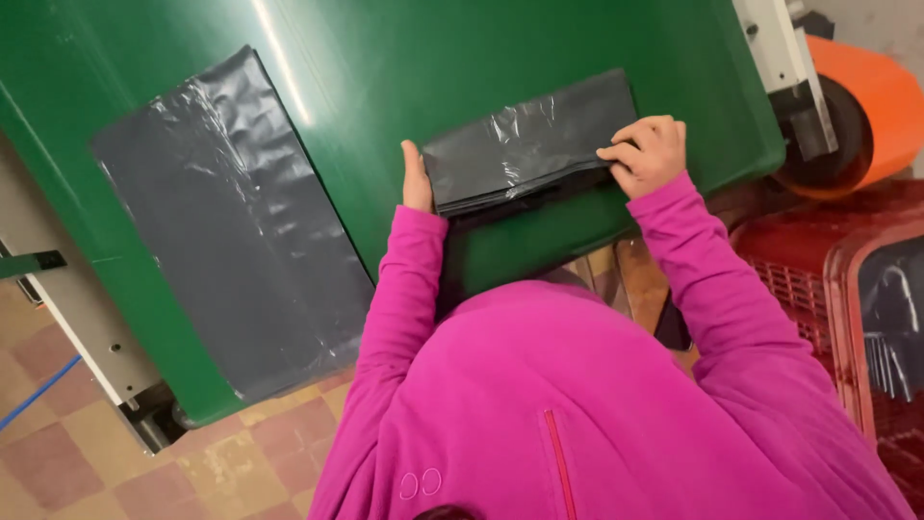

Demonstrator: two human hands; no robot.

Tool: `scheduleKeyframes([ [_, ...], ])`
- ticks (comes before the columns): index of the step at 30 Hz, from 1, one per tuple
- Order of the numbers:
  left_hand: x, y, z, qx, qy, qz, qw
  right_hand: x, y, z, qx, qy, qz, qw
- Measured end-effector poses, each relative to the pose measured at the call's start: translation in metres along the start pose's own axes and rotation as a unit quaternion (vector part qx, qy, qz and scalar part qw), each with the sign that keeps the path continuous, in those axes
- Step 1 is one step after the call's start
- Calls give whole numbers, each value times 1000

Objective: Folding black plastic bags on a work table and placing them into a plastic crate.

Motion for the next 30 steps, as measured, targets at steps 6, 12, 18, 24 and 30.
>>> scheduleKeyframes([
  [6, -94, 20, 34, 303, 49, 306, 901, -30, -1, 9, -24, -1, 21, 999],
  [12, -179, -4, 91, 758, -57, 617, 205, -13, -42, 2, -129, -16, -7, 992],
  [18, -128, -16, 81, 880, -146, 425, 152, 8, -139, 52, 70, -118, -81, 987],
  [24, -133, -3, 166, 740, -347, 258, 516, -36, -124, 61, 389, -117, 28, 913],
  [30, 55, -8, 53, 614, -132, -7, 779, -127, -29, 112, 375, -93, 608, 693],
])
Point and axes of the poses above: each hand's wrist, its own x-axis towards the middle knuckle, its own z-axis out of the palm, y = z × x, the point moved 4 cm from there along x, towards the middle knuckle, and after that the axes turned 6 degrees about y, right-handed, at the moved point
